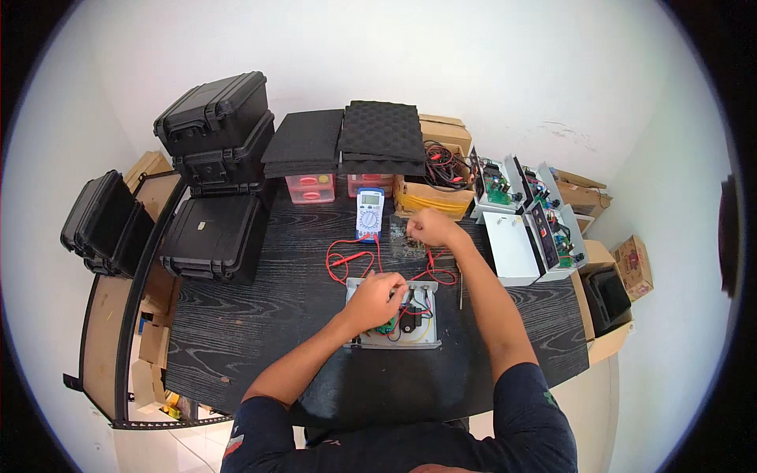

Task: The person probes a circuit board assembly inside a plastic enclosure with a digital multimeter to verify connectivity or voltage.

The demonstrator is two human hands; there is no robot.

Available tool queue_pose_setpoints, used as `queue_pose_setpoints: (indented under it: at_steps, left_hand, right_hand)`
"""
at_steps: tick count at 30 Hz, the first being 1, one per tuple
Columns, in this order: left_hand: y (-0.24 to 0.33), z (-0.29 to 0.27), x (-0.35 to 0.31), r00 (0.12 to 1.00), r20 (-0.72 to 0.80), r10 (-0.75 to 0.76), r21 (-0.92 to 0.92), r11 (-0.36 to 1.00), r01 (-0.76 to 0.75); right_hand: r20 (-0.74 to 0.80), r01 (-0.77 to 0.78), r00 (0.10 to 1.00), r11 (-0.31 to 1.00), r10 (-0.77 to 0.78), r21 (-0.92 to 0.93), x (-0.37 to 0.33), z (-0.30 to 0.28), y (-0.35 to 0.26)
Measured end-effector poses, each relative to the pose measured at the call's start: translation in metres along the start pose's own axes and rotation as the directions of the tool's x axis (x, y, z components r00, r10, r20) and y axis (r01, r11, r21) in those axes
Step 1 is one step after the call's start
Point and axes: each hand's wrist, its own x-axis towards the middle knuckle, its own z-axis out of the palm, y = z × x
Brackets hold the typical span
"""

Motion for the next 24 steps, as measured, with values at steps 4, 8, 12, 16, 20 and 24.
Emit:
queue_pose_setpoints:
  at_steps: [4,8,12,16,20,24]
  left_hand:
    - [0.004,-0.011,0.004,0.991,-0.069,-0.113,-0.244,0.965,0.093]
    - [-0.004,-0.007,0.002,0.976,-0.165,-0.142,-0.366,0.928,0.073]
    - [0.002,-0.003,0.003,0.974,-0.157,-0.165,-0.457,0.886,0.077]
    - [0.007,-0.005,0.001,0.977,-0.161,-0.140,-0.430,0.901,0.058]
    - [0.010,-0.005,0.001,0.978,-0.169,-0.120,-0.411,0.911,0.040]
    - [0.007,-0.002,0.001,0.979,-0.178,-0.104,-0.436,0.900,0.016]
  right_hand:
    - [-0.148,0.088,0.989,0.774,0.007,0.627,-0.044,0.000,-0.029]
    - [-0.269,0.216,0.963,0.666,-0.024,0.714,-0.094,0.012,-0.078]
    - [-0.364,0.287,0.931,0.641,-0.012,0.712,-0.120,0.025,-0.091]
    - [-0.479,0.354,0.878,0.694,-0.014,0.627,-0.130,0.017,-0.104]
    - [-0.579,0.418,0.814,0.729,-0.036,0.542,-0.133,0.019,-0.109]
    - [-0.594,0.431,0.801,0.762,-0.076,0.483,-0.133,0.018,-0.108]
